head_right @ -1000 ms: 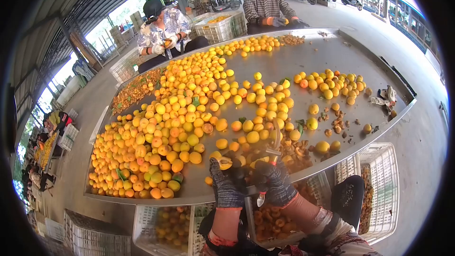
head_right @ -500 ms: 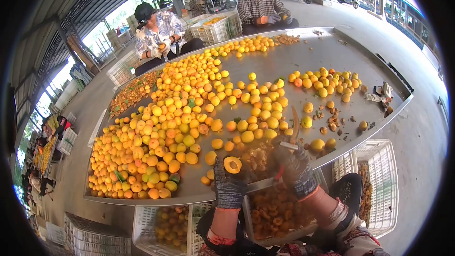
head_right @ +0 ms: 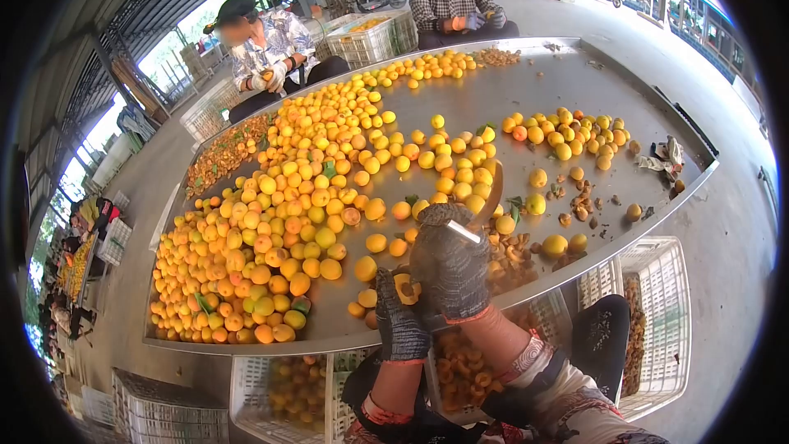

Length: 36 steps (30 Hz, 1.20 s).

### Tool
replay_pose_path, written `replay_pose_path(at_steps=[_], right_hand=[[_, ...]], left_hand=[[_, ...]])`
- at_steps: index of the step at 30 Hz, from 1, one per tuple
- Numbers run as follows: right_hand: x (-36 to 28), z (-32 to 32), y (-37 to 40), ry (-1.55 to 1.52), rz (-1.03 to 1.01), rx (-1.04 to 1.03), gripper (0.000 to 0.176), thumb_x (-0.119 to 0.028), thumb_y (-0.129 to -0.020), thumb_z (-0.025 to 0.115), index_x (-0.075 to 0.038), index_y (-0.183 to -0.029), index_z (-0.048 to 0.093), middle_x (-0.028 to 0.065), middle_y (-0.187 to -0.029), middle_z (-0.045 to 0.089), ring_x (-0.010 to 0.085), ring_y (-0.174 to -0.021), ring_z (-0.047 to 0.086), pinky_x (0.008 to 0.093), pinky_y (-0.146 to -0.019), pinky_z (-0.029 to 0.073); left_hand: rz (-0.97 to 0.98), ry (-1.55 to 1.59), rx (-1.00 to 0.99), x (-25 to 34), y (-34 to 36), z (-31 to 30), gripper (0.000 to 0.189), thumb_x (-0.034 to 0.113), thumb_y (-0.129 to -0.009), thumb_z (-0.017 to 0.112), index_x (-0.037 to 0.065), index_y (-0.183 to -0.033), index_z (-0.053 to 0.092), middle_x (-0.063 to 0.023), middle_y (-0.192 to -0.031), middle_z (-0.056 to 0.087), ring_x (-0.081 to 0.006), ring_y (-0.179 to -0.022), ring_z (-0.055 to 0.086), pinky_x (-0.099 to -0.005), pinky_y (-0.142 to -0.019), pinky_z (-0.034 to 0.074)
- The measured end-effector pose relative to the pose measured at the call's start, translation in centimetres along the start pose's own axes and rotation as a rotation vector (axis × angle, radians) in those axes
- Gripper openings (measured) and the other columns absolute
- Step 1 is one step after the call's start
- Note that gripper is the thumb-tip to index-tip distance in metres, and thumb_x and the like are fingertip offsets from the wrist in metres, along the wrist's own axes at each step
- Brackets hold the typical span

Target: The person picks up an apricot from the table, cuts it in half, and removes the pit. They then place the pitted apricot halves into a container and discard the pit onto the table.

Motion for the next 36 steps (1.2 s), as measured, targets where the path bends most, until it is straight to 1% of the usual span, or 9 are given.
replay_pose_path(at_steps=[3,5,11,22,23,25,28,31,36], right_hand=[[1.5,0.0,0.3,-0.009,0.083,0.016,0.03,-0.026,-0.08,0.061,-0.007,-0.101,0.05,0.002,-0.074,0.053,0.0122,-0.062,0.052,0.0235,-0.05,0.043],[2.4,-0.7,0.4,-0.216,0.033,0.211,0.03,-0.028,-0.079,0.062,-0.008,-0.099,0.051,0.0006,-0.071,0.052,0.0119,-0.059,0.051,0.0234,-0.049,0.042],[3.5,2.1,0.2,-0.823,0.564,0.077,0.024,-0.026,-0.081,0.06,-0.011,-0.096,0.052,-0.0019,-0.066,0.049,0.0109,-0.054,0.048,0.0237,-0.044,0.04],[-3.1,3.9,3.1,0.439,-0.557,-0.572,0.019,-0.017,-0.079,0.056,-0.004,-0.093,0.059,0.0079,-0.091,0.061,0.0184,-0.085,0.059,0.0268,-0.065,0.047],[-3.1,4.3,2.7,0.437,-0.557,-0.575,0.019,-0.017,-0.079,0.056,-0.004,-0.093,0.059,0.0079,-0.091,0.061,0.0184,-0.085,0.059,0.0268,-0.065,0.047],[2.4,1.7,-0.7,-0.293,0.411,-0.081,0.024,-0.017,-0.078,0.056,-0.007,-0.1,0.057,0.0064,-0.088,0.06,0.0203,-0.079,0.058,0.0294,-0.061,0.047],[-2.0,3.1,-1.6,-0.443,0.582,-0.45,0.028,-0.014,-0.078,0.056,-0.007,-0.104,0.054,0.0074,-0.087,0.059,0.0238,-0.075,0.057,0.0334,-0.058,0.046],[-1.7,3.9,1.5,0.656,-0.041,-0.961,0.031,-0.014,-0.077,0.058,-0.006,-0.107,0.054,0.0113,-0.09,0.058,0.0263,-0.077,0.058,0.0345,-0.061,0.047],[-0.5,1.8,4.3,0.408,-0.048,-0.903,0.043,-0.011,-0.07,0.072,-0.003,-0.108,0.054,0.0049,-0.092,0.061,0.0143,-0.082,0.058,0.0268,-0.076,0.047]], left_hand=[[0.096,-0.022,0.04,-1.6,-1.4,-3.0,0.035,0.026,-0.09,0.045,-0.001,-0.113,0.046,-0.015,-0.103,0.055,-0.0243,-0.088,0.057,-0.0319,-0.075,0.048],[0.548,-0.934,-0.001,-1.3,-1.7,-4.3,0.04,0.009,-0.086,0.047,-0.005,-0.122,0.038,-0.0205,-0.119,0.046,-0.0301,-0.109,0.047,-0.0366,-0.092,0.038],[0.347,-0.686,0.045,-0.7,-1.4,-2.9,0.034,0.033,-0.09,0.044,0.004,-0.108,0.048,-0.0078,-0.103,0.053,-0.0159,-0.094,0.052,-0.0285,-0.08,0.045],[-0.158,-0.276,0.063,-1.8,-2.0,-2.2,0.04,0.035,-0.086,0.051,0.003,-0.109,0.044,-0.0127,-0.094,0.055,-0.0226,-0.076,0.056,-0.0356,-0.061,0.049],[-0.204,-0.169,0.099,-2.1,-2.0,-2.4,0.039,0.036,-0.086,0.051,0.004,-0.107,0.044,-0.0125,-0.091,0.055,-0.0227,-0.072,0.057,-0.0352,-0.057,0.049],[-0.294,0.043,0.166,-2.4,-1.9,-2.8,0.039,0.04,-0.086,0.05,0.005,-0.103,0.045,-0.0121,-0.086,0.056,-0.0228,-0.064,0.057,-0.0345,-0.05,0.049],[-0.328,0.098,0.226,-1.5,-1.3,-2.5,0.038,0.041,-0.085,0.051,0.005,-0.097,0.047,-0.0126,-0.082,0.056,-0.0238,-0.06,0.057,-0.0357,-0.049,0.05],[-0.248,0.041,0.249,-2.0,-1.9,-3.5,0.038,0.042,-0.085,0.052,0.004,-0.093,0.05,-0.0135,-0.081,0.057,-0.0247,-0.061,0.057,-0.0373,-0.053,0.051],[-0.256,-0.057,0.369,-2.0,-0.9,-2.8,0.043,0.042,-0.088,0.045,0.001,-0.098,0.054,-0.0148,-0.088,0.059,-0.0249,-0.074,0.059,-0.0341,-0.066,0.051]])
Point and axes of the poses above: each hand's wrist, its own y-axis away from the middle knuckle, its own z-axis out of the palm, x = y × z, the point moved 8 cm from there along -y, towards the middle knuckle
